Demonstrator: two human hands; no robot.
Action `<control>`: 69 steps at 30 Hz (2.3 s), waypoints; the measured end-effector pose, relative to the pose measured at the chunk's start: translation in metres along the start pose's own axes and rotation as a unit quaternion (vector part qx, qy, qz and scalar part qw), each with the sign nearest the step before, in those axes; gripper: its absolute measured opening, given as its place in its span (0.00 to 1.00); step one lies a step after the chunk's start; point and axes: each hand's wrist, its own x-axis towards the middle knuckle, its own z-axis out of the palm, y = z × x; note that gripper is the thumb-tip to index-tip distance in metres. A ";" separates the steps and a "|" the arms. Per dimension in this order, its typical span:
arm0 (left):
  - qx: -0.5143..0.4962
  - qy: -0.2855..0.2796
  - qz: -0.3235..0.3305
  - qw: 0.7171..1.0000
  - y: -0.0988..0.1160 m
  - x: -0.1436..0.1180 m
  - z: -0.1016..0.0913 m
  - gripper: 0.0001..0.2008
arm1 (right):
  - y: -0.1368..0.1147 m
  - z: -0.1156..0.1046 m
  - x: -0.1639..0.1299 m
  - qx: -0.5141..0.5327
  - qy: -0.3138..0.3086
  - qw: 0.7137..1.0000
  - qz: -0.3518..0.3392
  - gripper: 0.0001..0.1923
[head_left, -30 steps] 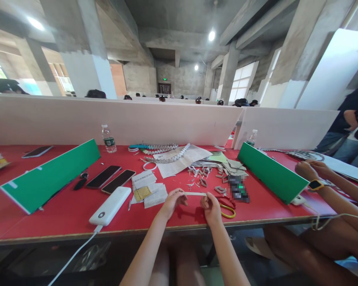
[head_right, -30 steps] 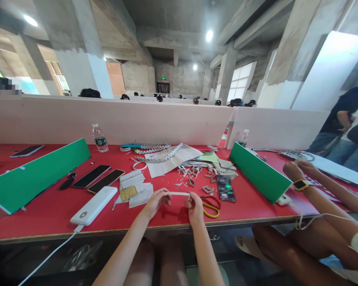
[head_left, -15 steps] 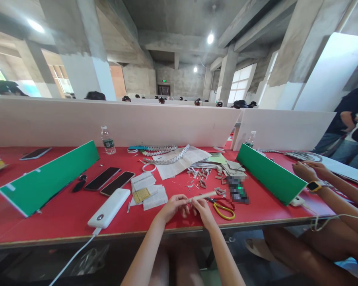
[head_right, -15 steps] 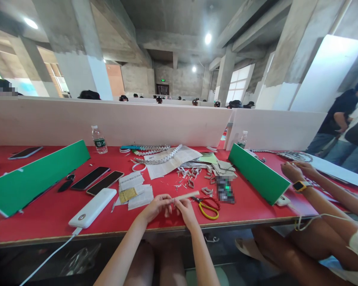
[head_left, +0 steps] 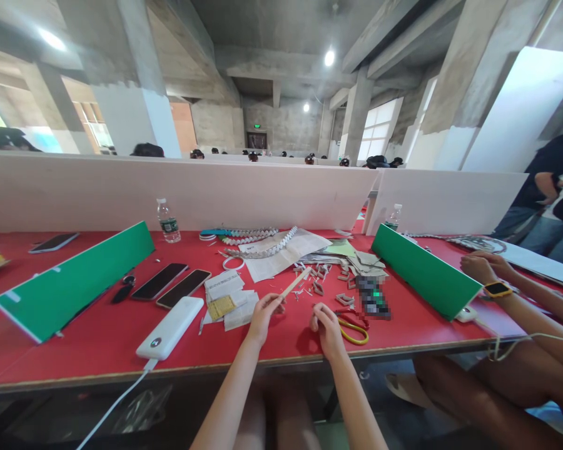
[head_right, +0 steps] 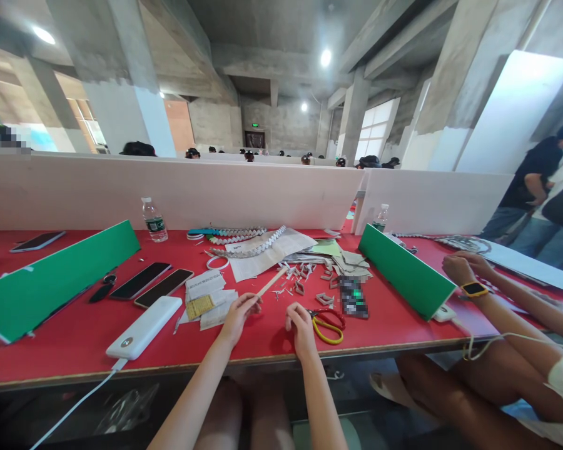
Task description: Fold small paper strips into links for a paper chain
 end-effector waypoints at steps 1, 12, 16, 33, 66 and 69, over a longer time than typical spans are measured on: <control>0.021 0.011 0.003 1.000 -0.001 0.000 0.000 0.10 | 0.001 0.001 -0.001 -0.019 -0.012 1.000 0.002 0.07; 0.164 -0.150 -0.027 0.975 0.004 -0.008 0.008 0.13 | 0.005 0.003 0.003 -0.040 0.025 0.999 0.021 0.16; 0.163 -0.155 -0.030 0.974 0.003 -0.010 0.009 0.14 | 0.008 0.000 0.004 -0.031 0.053 0.998 0.034 0.13; 0.130 -0.122 -0.022 0.984 0.001 -0.006 0.007 0.14 | 0.003 0.003 0.005 0.013 0.098 0.994 0.035 0.12; 0.084 -0.196 -0.079 0.974 0.000 -0.013 0.007 0.17 | 0.009 0.004 0.001 -0.064 0.071 0.995 -0.008 0.13; 0.089 -0.193 -0.075 0.974 0.000 -0.012 0.007 0.17 | 0.008 0.006 0.000 -0.060 0.060 0.996 -0.009 0.11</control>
